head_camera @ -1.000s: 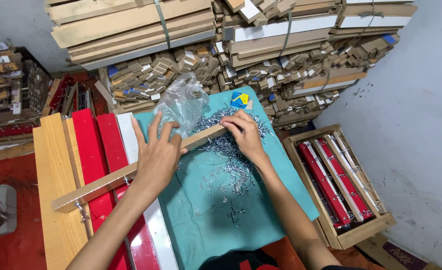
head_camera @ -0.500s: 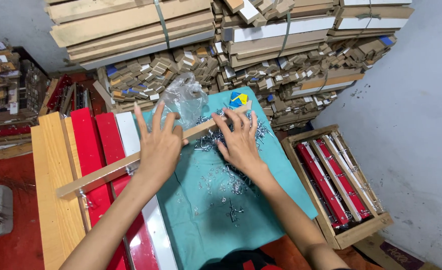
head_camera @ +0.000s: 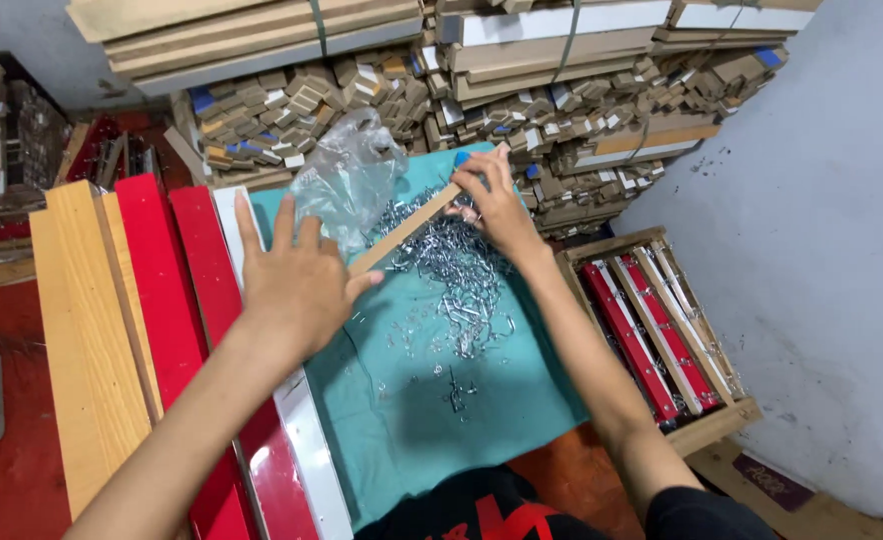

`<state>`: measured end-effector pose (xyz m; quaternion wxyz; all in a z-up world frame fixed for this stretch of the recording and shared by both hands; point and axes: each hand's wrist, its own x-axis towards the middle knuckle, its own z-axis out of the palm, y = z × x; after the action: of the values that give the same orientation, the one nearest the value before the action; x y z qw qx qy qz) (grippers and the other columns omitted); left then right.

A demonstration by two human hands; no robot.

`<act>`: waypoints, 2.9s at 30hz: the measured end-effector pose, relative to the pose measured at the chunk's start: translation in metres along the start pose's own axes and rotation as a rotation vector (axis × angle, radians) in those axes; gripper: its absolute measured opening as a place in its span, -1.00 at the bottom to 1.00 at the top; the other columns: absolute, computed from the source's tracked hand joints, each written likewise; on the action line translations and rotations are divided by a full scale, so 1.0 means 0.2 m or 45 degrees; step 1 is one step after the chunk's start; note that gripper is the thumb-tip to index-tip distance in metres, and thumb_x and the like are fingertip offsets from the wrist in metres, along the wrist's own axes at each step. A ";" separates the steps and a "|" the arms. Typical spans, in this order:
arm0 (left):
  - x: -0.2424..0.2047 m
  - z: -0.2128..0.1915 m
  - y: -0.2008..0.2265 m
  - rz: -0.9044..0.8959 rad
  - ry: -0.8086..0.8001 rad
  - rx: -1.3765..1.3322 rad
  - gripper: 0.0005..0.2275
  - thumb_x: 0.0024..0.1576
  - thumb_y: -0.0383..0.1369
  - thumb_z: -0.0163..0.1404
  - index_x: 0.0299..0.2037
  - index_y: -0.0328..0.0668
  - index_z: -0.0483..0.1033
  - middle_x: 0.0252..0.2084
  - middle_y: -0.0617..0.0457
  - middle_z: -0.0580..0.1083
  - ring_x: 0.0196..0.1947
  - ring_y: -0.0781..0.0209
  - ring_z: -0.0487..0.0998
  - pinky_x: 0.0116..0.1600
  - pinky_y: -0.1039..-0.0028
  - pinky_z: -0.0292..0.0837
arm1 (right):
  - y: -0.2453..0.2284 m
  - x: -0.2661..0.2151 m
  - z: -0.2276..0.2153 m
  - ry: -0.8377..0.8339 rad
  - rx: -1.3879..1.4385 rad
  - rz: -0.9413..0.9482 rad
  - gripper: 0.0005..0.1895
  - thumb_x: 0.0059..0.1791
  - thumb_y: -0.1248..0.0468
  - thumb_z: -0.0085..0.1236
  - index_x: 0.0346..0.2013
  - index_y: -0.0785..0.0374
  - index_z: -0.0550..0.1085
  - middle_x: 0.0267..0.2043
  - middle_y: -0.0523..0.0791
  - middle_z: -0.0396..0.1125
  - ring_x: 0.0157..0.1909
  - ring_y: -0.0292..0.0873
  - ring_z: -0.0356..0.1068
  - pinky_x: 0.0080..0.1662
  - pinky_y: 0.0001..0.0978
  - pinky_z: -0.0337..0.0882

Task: Screw small metal hooks into a wooden strip to assemble a frame component

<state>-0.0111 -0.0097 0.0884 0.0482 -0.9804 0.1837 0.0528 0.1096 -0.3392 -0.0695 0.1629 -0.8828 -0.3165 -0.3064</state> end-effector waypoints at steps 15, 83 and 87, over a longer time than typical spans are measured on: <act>-0.04 0.31 -0.08 0.087 0.505 -0.225 -0.69 0.21 -0.11 0.06 -0.29 -0.23 0.64 0.13 -0.03 0.47 0.48 -0.27 0.22 0.31 -0.64 -0.41 | -0.19 0.08 -0.08 0.122 0.183 0.514 -0.25 -0.07 0.44 0.44 0.33 0.00 0.29 0.45 -0.02 -0.02 0.47 0.19 0.00 0.46 0.29 -0.05; -0.06 0.28 -0.27 0.110 -0.253 -0.449 -0.61 -0.01 -0.03 0.15 -0.05 0.02 0.68 0.42 -0.02 0.27 0.60 -0.23 -0.13 0.47 -0.30 -0.74 | -0.69 -0.31 -0.15 -0.943 0.226 0.078 -0.83 -0.04 0.31 0.16 -0.15 0.09 0.46 -0.26 -0.15 0.38 -0.10 -0.07 0.34 -0.04 -0.20 0.22; -0.06 0.27 -0.27 0.101 -0.266 -0.486 -0.60 -0.02 0.00 0.17 -0.06 0.00 0.69 0.42 -0.04 0.27 0.60 -0.24 -0.12 0.47 -0.28 -0.74 | -0.69 -0.33 -0.14 -0.914 0.187 -0.011 -0.86 -0.06 0.29 0.19 -0.21 0.05 0.47 -0.25 -0.20 0.36 -0.09 -0.09 0.32 -0.06 -0.19 0.24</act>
<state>-0.0076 0.0506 0.0408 -0.1215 -0.9529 0.2030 0.1899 -0.0343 -0.2791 -0.0787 0.1030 -0.9188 -0.3784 0.0457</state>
